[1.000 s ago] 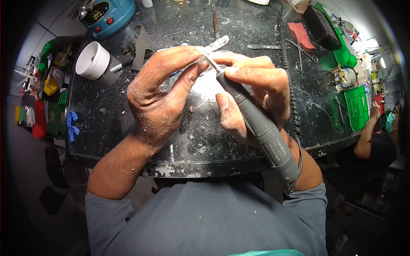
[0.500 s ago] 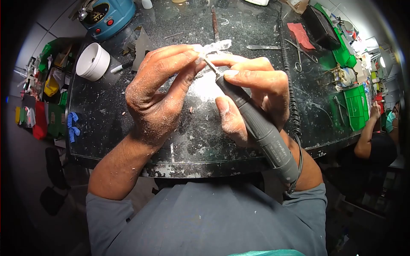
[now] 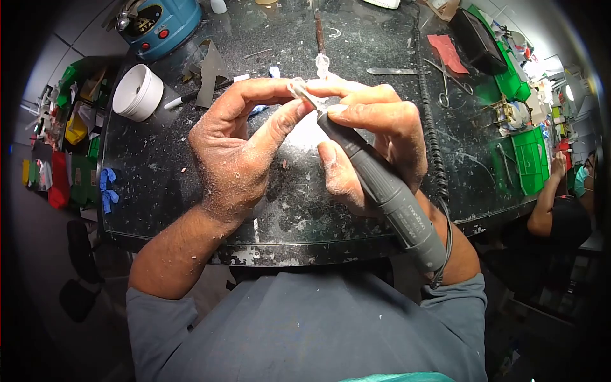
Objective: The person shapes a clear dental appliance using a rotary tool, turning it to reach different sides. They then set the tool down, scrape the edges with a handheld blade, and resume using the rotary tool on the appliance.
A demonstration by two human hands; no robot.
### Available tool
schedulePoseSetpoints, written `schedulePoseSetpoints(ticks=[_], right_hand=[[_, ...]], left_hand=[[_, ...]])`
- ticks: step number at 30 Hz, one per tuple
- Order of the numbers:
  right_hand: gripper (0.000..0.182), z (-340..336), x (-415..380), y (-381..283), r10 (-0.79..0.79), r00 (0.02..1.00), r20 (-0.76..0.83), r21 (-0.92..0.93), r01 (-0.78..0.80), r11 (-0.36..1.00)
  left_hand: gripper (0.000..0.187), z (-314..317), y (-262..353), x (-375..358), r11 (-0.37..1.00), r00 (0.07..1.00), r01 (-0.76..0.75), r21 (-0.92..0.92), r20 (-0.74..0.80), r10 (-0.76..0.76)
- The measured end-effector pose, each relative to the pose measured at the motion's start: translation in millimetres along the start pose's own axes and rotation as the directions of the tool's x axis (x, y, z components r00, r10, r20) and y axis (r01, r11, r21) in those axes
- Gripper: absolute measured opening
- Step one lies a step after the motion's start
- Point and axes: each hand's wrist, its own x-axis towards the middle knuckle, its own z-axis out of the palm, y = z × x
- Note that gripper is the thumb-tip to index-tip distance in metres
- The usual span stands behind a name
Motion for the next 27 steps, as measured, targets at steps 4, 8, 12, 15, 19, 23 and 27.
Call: schedulePoseSetpoints(ticks=[4, 8, 12, 15, 19, 23, 27], right_hand=[[0.037, 1.1, 0.7, -0.7, -0.013, 1.0, -0.005, -0.025, 0.013, 1.0], [0.038, 2.2, 0.3, -1.1, 0.003, 1.0, -0.003, -0.021, -0.003, 1.0], [0.036, 1.2, -0.3, -1.1, 0.029, 0.999, -0.043, -0.038, -0.031, 0.999], [0.035, 1.1, -0.3, 3.7, 0.014, 0.998, -0.06, -0.105, -0.021, 0.994], [0.036, 2.9, -0.8, 1.6, 0.051, 0.997, -0.053, -0.102, -0.057, 0.993], [0.036, 0.8, -1.0, 3.1, 0.052, 0.998, -0.017, -0.131, -0.054, 0.99], [0.036, 1.6, 0.0, 1.6, 0.059, 0.998, -0.021, -0.118, -0.061, 0.991]], left_hand=[[0.016, 2.2, 4.3, -0.6, 0.997, 0.998, 0.058, -0.045, 0.002, -0.058], [0.015, 1.0, 2.7, 0.2, 0.997, 0.998, 0.061, -0.047, 0.01, -0.061], [0.018, 3.7, 3.4, 0.5, 0.972, 0.987, 0.155, -0.178, -0.02, -0.161], [0.02, 1.8, 2.0, 2.9, 0.9, 0.954, 0.275, -0.339, -0.019, -0.298], [0.02, 3.8, -0.9, 0.8, 0.891, 0.96, 0.253, -0.376, -0.018, -0.28], [0.02, 4.5, -3.4, -0.2, 0.897, 0.971, 0.207, -0.391, -0.032, -0.238], [0.018, 3.9, -4.4, 0.5, 0.915, 0.983, 0.162, -0.37, -0.017, -0.181]])
